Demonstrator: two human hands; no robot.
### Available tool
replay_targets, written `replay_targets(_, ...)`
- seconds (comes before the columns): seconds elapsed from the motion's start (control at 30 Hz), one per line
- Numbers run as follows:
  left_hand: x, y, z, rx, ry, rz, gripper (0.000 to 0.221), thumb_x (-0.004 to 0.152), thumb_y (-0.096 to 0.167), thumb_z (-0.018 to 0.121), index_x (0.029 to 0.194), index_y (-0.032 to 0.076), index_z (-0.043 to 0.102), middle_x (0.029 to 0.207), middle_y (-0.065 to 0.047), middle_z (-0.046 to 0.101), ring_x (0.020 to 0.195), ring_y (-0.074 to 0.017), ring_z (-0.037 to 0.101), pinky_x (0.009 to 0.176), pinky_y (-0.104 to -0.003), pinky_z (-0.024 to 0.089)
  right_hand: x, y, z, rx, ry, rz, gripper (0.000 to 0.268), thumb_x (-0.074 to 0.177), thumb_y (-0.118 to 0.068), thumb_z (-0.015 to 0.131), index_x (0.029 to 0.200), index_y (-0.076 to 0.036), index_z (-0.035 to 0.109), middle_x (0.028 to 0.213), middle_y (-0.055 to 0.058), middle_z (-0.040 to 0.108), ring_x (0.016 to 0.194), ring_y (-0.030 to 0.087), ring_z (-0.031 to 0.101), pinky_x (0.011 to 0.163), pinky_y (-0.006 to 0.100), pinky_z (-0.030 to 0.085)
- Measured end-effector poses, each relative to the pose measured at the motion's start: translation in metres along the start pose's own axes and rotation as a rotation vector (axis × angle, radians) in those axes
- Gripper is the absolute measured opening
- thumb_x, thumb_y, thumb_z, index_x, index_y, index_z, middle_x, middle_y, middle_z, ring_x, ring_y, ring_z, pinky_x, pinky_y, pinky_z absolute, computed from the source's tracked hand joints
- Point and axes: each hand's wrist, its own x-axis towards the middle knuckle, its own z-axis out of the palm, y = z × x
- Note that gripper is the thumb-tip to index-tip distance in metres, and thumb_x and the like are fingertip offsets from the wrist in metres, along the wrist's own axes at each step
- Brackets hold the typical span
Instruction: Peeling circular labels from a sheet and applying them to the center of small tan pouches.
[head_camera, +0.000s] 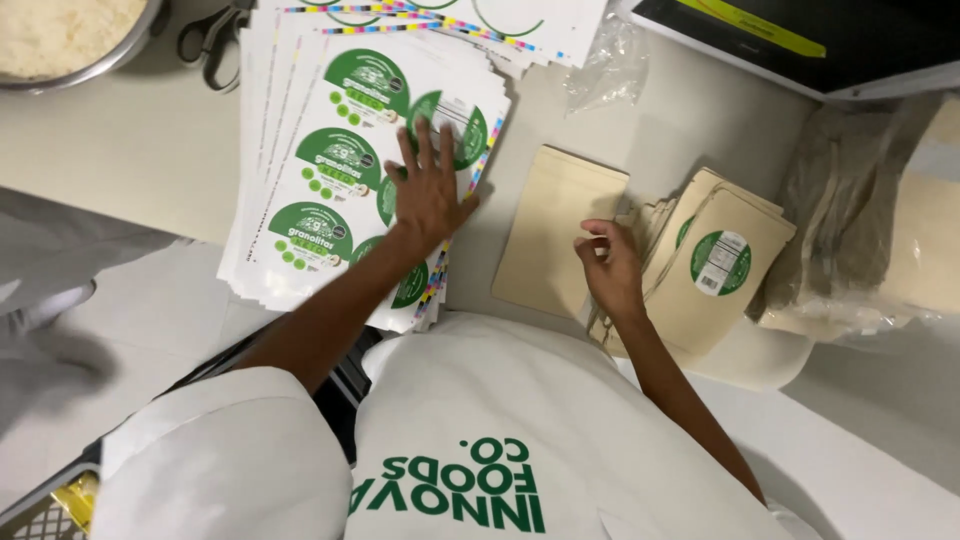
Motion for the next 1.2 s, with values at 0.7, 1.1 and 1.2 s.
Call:
replay_targets(0.7,-0.078,-0.012,0.035,-0.971,0.208,0.311,0.034,0.093,0.028,0.075,0.113,0.003,0.066,0.112,-0.022,0.072,0.114,-0.0424,0.067,0.098,-0.056,0.053,-0.056,-0.041,0.086,0.316,-0.383,0.177,0.042,0.105,-0.026,0.059,0.137,0.001,0.062,0.122,0.022,0.064,0.113,0.031,0.063,0.086,0.047,0.056)
replay_targets(1.1,-0.131,-0.010,0.089,-0.692,0.593,0.322,0.025,0.105,0.033,0.059,0.114,0.020,0.078,0.094,-0.008,0.079,0.089,-0.0284,0.076,0.077,-0.040,0.063,-0.053,-0.024,0.084,0.708,-0.509,0.016,0.026,0.095,-0.005,0.070,0.118,0.005,0.068,0.102,0.009,0.071,0.092,0.018,0.073,0.092,0.040,0.062)
replay_targets(1.2,-0.128,-0.018,0.077,-1.029,0.368,0.069,0.023,0.100,0.038,0.062,0.112,0.026,0.079,0.080,-0.016,0.074,0.081,-0.0415,0.072,0.072,-0.049,0.057,-0.049,-0.015,0.081,0.696,-0.536,0.037,0.021,0.097,-0.004,0.067,0.116,0.005,0.070,0.101,0.011,0.072,0.090,0.021,0.074,0.093,0.041,0.061)
